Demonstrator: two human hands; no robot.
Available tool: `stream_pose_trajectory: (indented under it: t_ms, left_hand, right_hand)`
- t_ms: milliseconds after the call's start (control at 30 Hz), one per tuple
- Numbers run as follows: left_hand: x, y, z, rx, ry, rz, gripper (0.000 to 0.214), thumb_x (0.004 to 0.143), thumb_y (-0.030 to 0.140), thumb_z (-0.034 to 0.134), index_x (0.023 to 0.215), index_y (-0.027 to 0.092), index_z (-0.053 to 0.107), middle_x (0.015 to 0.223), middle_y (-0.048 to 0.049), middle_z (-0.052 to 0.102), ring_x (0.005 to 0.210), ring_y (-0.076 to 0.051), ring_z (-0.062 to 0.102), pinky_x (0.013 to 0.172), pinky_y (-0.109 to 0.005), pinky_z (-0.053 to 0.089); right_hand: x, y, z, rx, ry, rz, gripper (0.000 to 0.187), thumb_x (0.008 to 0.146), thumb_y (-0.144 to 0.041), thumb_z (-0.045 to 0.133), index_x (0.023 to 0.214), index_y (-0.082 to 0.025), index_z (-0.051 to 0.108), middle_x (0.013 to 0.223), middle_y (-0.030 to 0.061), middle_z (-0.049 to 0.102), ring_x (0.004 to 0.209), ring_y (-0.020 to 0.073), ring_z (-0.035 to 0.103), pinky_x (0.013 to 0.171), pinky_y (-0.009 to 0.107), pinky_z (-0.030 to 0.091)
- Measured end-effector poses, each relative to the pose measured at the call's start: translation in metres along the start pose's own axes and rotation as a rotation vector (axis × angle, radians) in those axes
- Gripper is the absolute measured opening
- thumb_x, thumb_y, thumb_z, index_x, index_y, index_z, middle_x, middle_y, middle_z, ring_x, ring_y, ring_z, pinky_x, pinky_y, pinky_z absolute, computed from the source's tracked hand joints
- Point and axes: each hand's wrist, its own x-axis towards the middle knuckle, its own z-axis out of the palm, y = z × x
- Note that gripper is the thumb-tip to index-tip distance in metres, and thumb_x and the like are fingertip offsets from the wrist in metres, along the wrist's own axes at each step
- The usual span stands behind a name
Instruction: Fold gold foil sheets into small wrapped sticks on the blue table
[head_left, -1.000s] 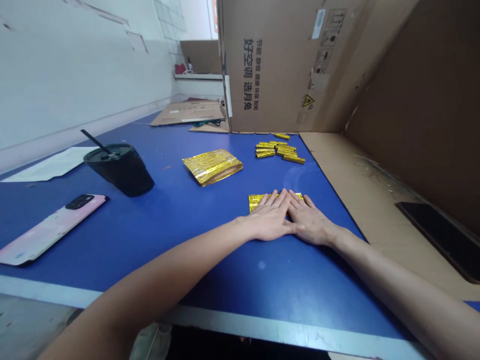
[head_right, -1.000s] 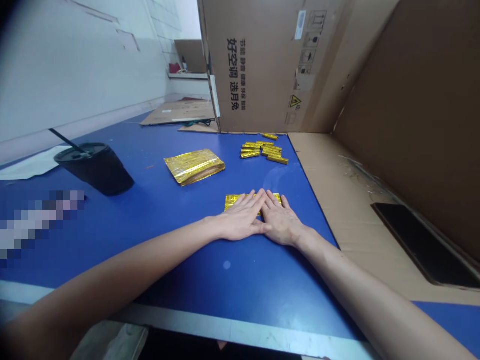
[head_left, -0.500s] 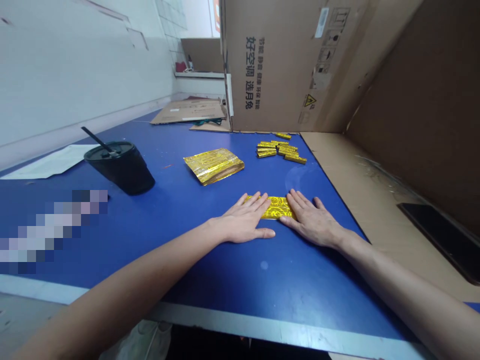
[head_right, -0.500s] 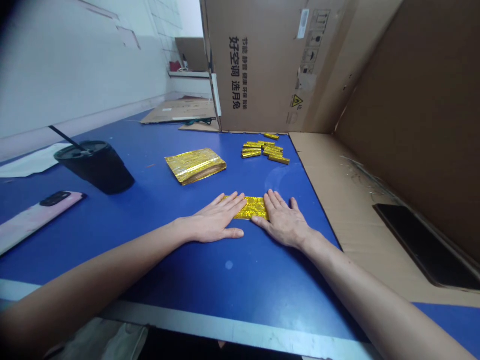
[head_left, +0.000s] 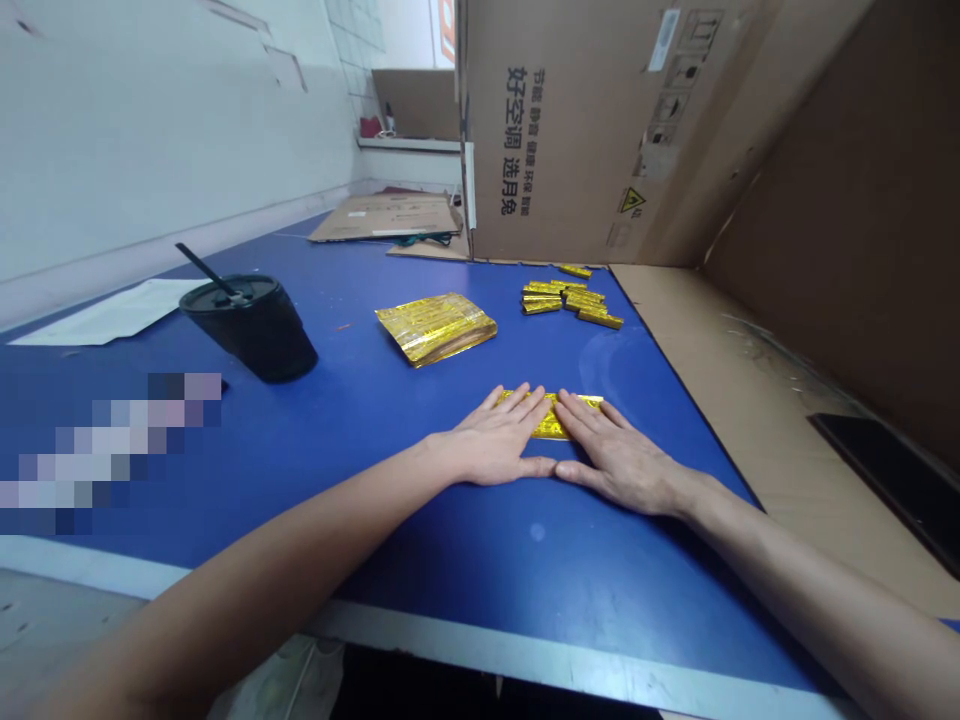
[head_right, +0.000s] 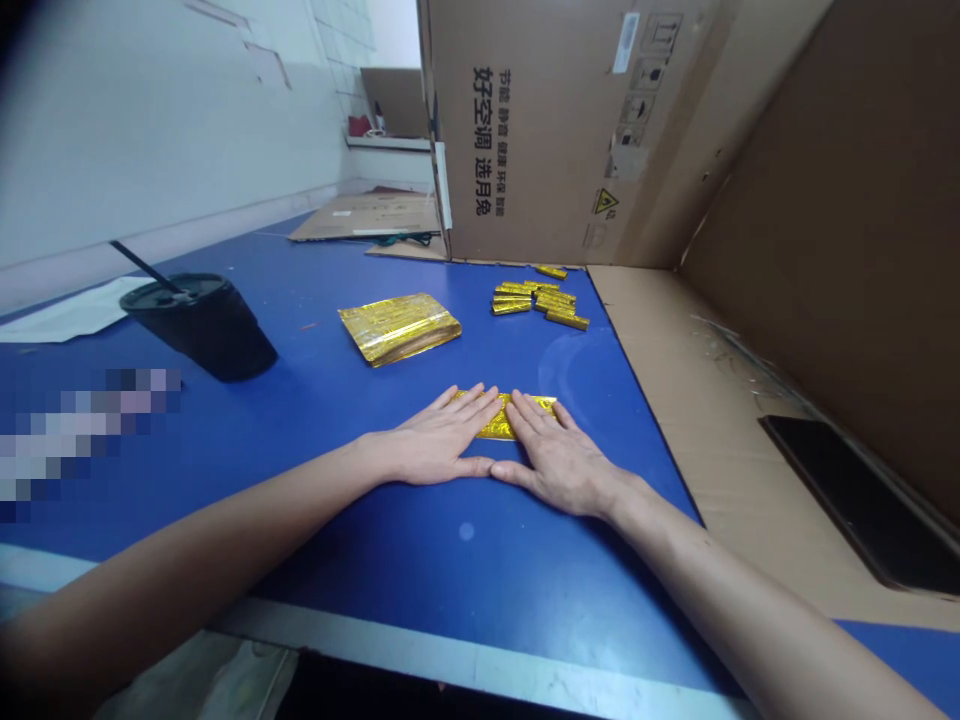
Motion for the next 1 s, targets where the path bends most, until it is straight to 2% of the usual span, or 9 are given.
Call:
stream_pose_trajectory:
  t_ms: [100,200,433,667,733,833,900,933,1000]
  left_hand:
    - [0.000,-0.001,0.000,-0.009,-0.012,0.000,0.088,0.076,0.071,0.017,0.139,0.012,0.002,0.145,-0.0104,0.001,0.133,-0.024,-0.004,0.106,-0.043,0.001]
    - [-0.001,-0.001,0.000,-0.013,-0.006,-0.007,0.085,0.078,0.069,0.017,0.139,0.011,0.004,0.145,-0.0100,0.003,0.133,-0.023,-0.003,0.106,-0.042,0.001]
    - [-0.002,-0.005,-0.001,-0.034,0.030,-0.005,0.079,0.080,0.065,0.025,0.138,0.013,0.011,0.145,-0.0103,0.010,0.133,-0.022,0.004,0.106,-0.039,0.005]
    - [-0.006,-0.005,-0.003,-0.026,0.056,0.008,0.074,0.081,0.060,0.033,0.137,0.014,0.018,0.143,-0.0113,0.017,0.132,-0.024,0.011,0.105,-0.040,0.010]
    - [-0.008,0.000,-0.005,0.000,0.115,-0.002,0.073,0.080,0.059,0.037,0.135,0.013,0.022,0.142,-0.0132,0.023,0.131,-0.026,0.016,0.103,-0.043,0.013]
    - [-0.013,0.012,-0.011,0.053,0.352,0.021,0.062,0.080,0.053,0.044,0.125,0.011,0.039,0.131,-0.0158,0.040,0.122,-0.028,0.033,0.098,-0.044,0.024]
    - [-0.017,0.023,-0.014,0.044,0.513,0.064,0.041,0.083,0.044,0.043,0.105,0.011,0.054,0.106,-0.0126,0.057,0.101,-0.023,0.050,0.087,-0.037,0.036]
    - [-0.019,0.029,-0.015,0.037,0.558,0.079,0.036,0.084,0.041,0.041,0.094,0.011,0.058,0.092,-0.0106,0.060,0.089,-0.021,0.053,0.080,-0.034,0.039]
    - [-0.023,0.038,-0.017,0.037,0.575,0.145,0.031,0.085,0.037,0.040,0.081,0.013,0.059,0.079,-0.0072,0.061,0.076,-0.018,0.054,0.070,-0.030,0.041]
  right_hand:
    - [-0.002,0.013,-0.001,-0.037,0.001,0.095,0.079,0.081,-0.062,0.021,0.138,-0.007,0.018,0.143,0.0154,0.013,0.131,0.0248,0.011,0.104,0.049,0.014]
    - [-0.002,0.019,-0.002,-0.022,0.030,0.110,0.078,0.080,-0.063,0.027,0.136,-0.009,0.024,0.143,0.0154,0.019,0.130,0.0262,0.016,0.102,0.052,0.018]
    - [-0.002,0.024,-0.003,0.092,0.190,0.054,0.051,0.082,-0.041,0.043,0.124,-0.013,0.039,0.130,0.0159,0.045,0.115,0.0260,0.045,0.098,0.049,0.032]
    - [-0.002,0.021,-0.004,0.082,0.223,0.054,0.038,0.082,-0.031,0.043,0.115,-0.013,0.050,0.125,0.0144,0.051,0.111,0.0249,0.050,0.093,0.042,0.040]
    - [-0.002,0.021,-0.004,0.103,0.237,0.069,0.033,0.084,-0.027,0.040,0.111,-0.013,0.054,0.124,0.0130,0.052,0.110,0.0236,0.051,0.091,0.039,0.042]
    - [-0.001,0.023,-0.002,0.154,0.286,0.114,0.031,0.084,-0.025,0.039,0.107,-0.017,0.058,0.117,0.0091,0.058,0.102,0.0222,0.057,0.084,0.035,0.046]
    - [-0.001,0.024,-0.002,0.202,0.327,0.147,0.030,0.085,-0.026,0.039,0.105,-0.018,0.059,0.108,0.0069,0.064,0.094,0.0213,0.061,0.078,0.033,0.047]
    - [-0.001,0.024,-0.002,0.228,0.347,0.157,0.029,0.085,-0.026,0.039,0.103,-0.019,0.060,0.103,0.0061,0.066,0.090,0.0207,0.062,0.076,0.031,0.048]
    - [-0.001,0.025,-0.003,0.279,0.381,0.167,0.026,0.084,-0.026,0.039,0.097,-0.020,0.062,0.093,0.0047,0.069,0.082,0.0192,0.063,0.071,0.029,0.047]
